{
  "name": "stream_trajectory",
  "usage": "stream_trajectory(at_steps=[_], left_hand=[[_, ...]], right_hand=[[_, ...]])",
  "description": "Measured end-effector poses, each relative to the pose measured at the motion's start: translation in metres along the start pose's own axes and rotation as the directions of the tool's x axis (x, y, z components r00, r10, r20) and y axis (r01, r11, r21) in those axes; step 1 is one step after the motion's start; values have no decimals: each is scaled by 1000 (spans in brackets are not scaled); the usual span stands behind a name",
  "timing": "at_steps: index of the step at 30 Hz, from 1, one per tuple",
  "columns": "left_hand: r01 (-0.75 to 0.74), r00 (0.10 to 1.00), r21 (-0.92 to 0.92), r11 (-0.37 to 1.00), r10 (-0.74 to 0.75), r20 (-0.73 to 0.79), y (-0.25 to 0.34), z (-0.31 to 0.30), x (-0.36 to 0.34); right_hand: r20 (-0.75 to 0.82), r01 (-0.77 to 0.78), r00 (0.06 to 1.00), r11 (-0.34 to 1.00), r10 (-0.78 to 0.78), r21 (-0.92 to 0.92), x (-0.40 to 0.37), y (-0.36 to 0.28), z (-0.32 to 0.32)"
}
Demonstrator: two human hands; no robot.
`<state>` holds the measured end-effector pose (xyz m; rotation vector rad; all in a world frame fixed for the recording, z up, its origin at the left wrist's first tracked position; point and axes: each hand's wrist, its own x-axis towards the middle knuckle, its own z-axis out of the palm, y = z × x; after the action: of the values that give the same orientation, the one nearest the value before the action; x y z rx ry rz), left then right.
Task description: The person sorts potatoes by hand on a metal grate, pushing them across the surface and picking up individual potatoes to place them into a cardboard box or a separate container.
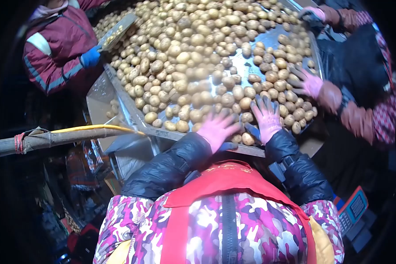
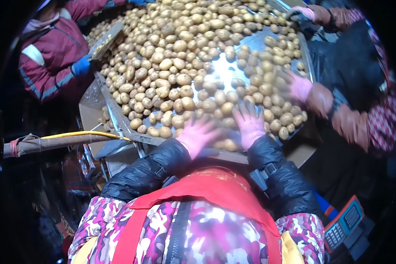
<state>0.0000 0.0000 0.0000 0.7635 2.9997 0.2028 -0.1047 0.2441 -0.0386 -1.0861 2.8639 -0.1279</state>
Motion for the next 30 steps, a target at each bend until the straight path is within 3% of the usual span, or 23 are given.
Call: stream_trajectory(at_steps=[1,2,3,7,9,10,11,12,13,15,17,18,19,21,25,26,27,28,29,30], left_hand=[[113,993,-68,991,-114,-7,7,-13,-7],[225,974,-136,965,-228,-5,14,-20,-16],[259,965,-86,962,-262,-26,-47,-26,-30],[390,914,-81,917,-396,-90,-69,-34,-62],[444,881,-96,891,-454,-132,-89,-17,-89],[481,851,-81,873,-487,-197,-97,-26,-93],[486,785,-249,838,-544,-296,-106,-32,-88],[557,729,-166,814,-575,-371,-116,-31,-82],[624,671,-93,776,-592,-446,-127,-30,-74],[700,643,-20,714,-642,-419,-152,-27,-49],[665,692,73,744,-576,-435,-171,-5,-35],[656,717,109,747,-571,-401,-174,-3,-30],[643,742,148,751,-564,-363,-177,-4,-27],[527,824,158,835,-456,-335,-189,-15,-22],[376,885,-70,924,-381,-269,-171,-54,-12],[290,912,-96,952,-305,-274,-162,-52,-15],[188,883,-257,948,-278,-378,-147,-46,-16],[70,864,-306,950,-211,-457,-132,-43,-17],[17,895,-435,900,-208,-395,-117,-43,-19],[-27,911,-470,882,-172,-375,-106,-47,-22]], right_hand=[[-34,61,998,994,-58,89,2,3,-13],[66,105,992,992,-110,74,6,6,-33],[-3,189,982,979,-189,74,75,-10,-21],[35,-8,999,984,14,-180,148,11,-28],[-81,-119,988,981,133,153,169,14,-19],[-95,-204,969,959,226,197,175,-1,-19],[-106,-289,941,928,320,237,181,-20,-16],[-106,-322,938,942,331,98,182,-42,-21],[55,-261,964,965,259,14,178,-66,-41],[75,-148,988,975,137,165,160,-92,-41],[-40,-30,998,975,40,220,127,-100,-31],[69,-32,997,969,15,246,113,-102,-36],[10,50,999,992,-51,115,98,-106,-32],[63,94,993,985,-104,143,73,-101,-47],[62,23,997,953,-43,301,67,-87,-54],[136,-77,991,866,11,495,74,-86,-62],[48,-31,999,886,10,462,79,-91,-63],[-43,15,999,905,4,424,85,-99,-62],[-133,56,991,923,-6,380,93,-106,-62],[-152,184,979,919,-138,349,102,-111,-56]])
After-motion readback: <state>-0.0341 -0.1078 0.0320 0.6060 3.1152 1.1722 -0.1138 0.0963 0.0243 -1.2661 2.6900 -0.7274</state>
